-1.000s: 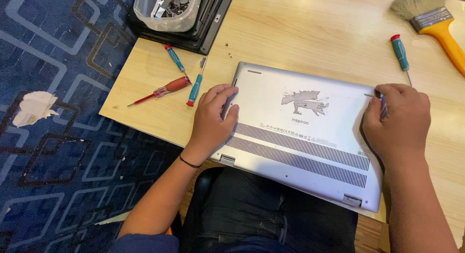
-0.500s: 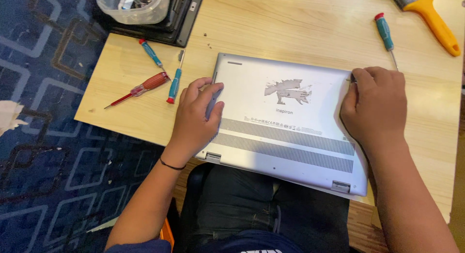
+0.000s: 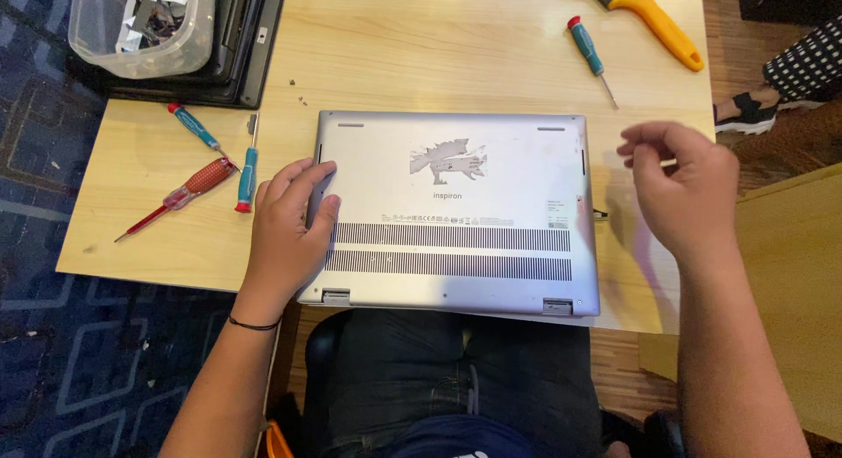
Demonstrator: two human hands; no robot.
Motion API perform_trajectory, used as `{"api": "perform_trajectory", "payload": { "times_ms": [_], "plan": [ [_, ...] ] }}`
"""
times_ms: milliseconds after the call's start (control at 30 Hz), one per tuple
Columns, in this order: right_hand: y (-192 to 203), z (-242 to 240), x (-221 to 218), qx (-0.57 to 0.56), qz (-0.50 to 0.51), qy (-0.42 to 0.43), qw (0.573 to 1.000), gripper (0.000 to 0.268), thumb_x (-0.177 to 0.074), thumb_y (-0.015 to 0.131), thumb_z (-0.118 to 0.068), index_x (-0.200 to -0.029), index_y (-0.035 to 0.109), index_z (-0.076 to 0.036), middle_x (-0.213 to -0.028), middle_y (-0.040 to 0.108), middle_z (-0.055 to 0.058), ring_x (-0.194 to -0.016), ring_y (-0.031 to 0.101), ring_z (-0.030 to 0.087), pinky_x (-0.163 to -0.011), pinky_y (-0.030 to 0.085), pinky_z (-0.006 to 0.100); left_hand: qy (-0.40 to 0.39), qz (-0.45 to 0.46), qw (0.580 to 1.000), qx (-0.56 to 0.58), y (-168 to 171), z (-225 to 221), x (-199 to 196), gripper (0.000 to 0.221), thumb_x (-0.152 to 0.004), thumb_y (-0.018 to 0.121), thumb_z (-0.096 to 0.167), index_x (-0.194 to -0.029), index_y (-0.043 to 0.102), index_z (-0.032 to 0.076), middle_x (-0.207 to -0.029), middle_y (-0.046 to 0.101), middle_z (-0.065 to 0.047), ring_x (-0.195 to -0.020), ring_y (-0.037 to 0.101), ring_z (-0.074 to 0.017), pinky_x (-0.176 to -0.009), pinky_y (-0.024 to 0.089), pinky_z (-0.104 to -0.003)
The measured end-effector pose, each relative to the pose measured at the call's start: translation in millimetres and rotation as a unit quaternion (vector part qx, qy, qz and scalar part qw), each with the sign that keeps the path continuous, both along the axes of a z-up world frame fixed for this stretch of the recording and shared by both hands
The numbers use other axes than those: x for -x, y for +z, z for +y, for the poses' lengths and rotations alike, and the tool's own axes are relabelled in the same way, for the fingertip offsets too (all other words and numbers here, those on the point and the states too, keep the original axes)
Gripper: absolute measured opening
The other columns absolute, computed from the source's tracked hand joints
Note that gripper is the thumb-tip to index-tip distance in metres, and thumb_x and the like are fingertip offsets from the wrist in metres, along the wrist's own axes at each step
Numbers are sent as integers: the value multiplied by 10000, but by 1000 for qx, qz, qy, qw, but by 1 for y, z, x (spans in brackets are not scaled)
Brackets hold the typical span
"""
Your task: Disassembling and cleaning a laptop using a screwdriver and a brush
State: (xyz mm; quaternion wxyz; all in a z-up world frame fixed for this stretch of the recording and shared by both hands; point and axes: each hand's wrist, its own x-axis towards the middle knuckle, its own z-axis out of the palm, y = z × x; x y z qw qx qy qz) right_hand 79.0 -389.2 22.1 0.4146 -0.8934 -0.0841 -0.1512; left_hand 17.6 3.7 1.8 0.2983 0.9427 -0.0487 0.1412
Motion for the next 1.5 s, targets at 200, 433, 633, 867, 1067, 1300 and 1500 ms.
{"api": "perform_trajectory", "payload": {
  "times_ms": [200, 433, 633, 867, 1067, 1300, 1500],
  "plan": [
    [-17, -10, 38, 52, 171, -11, 984, 168, -842, 677, -140, -999, 721, -100, -867, 699, 26, -699, 573, 102, -690, 445, 250, 12, -9, 1000, 1, -3, -2, 1, 367, -884, 578, 190, -1240, 615, 111, -1300, 533, -156, -1140, 468, -329, -974, 361, -435],
    [-29, 3, 54, 33, 84, -23, 996, 170, -808, 672, -24, -955, 718, -97, -812, 632, 45, -786, 551, 160, -739, 429, 281, -241, -49, 965, -87, 48, -67, 41, 398, -840, 613, 176, -1225, 544, 98, -1233, 554, -142, -1156, 507, -358, -904, 395, -501],
    [-42, -3, 54, 60, 32, -44, 997, 72, -833, 702, -58, -899, 710, -86, -810, 639, 63, -723, 569, 176, -701, 437, 305, -339, -117, 926, -122, 35, -168, 51, 589, -658, 817, 301, -1167, 548, 179, -1264, 524, -96, -1195, 492, -337, -971, 386, -486],
    [-40, -3, 54, 24, 44, -37, 998, 74, -826, 685, -45, -880, 699, -93, -804, 620, 56, -701, 560, 153, -673, 439, 281, -305, -204, 919, -145, 28, -214, 42, 72, -766, 647, 153, -835, 625, 157, -1203, 569, -152, -1205, 517, -367, -963, 422, -516],
    [-35, -2, 54, -34, 60, -22, 997, 126, -816, 677, -11, -897, 691, -108, -829, 612, 40, -719, 542, 121, -663, 426, 243, -327, -217, 907, -150, 32, -209, 40, 75, -840, 583, 122, -889, 601, 175, -1203, 568, -107, -1206, 533, -351, -978, 431, -550],
    [-34, -6, 53, -52, 36, 26, 998, 161, -790, 633, 29, -882, 684, -94, -787, 598, 22, -739, 488, 132, -642, 390, 249, -329, -284, 894, -112, 84, -206, 36, 96, -916, 546, 63, -846, 573, 122, -1052, 588, -119, -1093, 595, -349, -883, 517, -489],
    [-31, -6, 53, -46, -19, 80, 996, 99, -794, 599, 20, -849, 642, -51, -760, 574, 51, -759, 501, 183, -709, 387, 294, -289, -366, 872, -148, 127, -186, 30, 99, -986, 548, 70, -1053, 619, 56, -1021, 656, -132, -851, 653, -269, -696, 554, -338]
  ]
}}
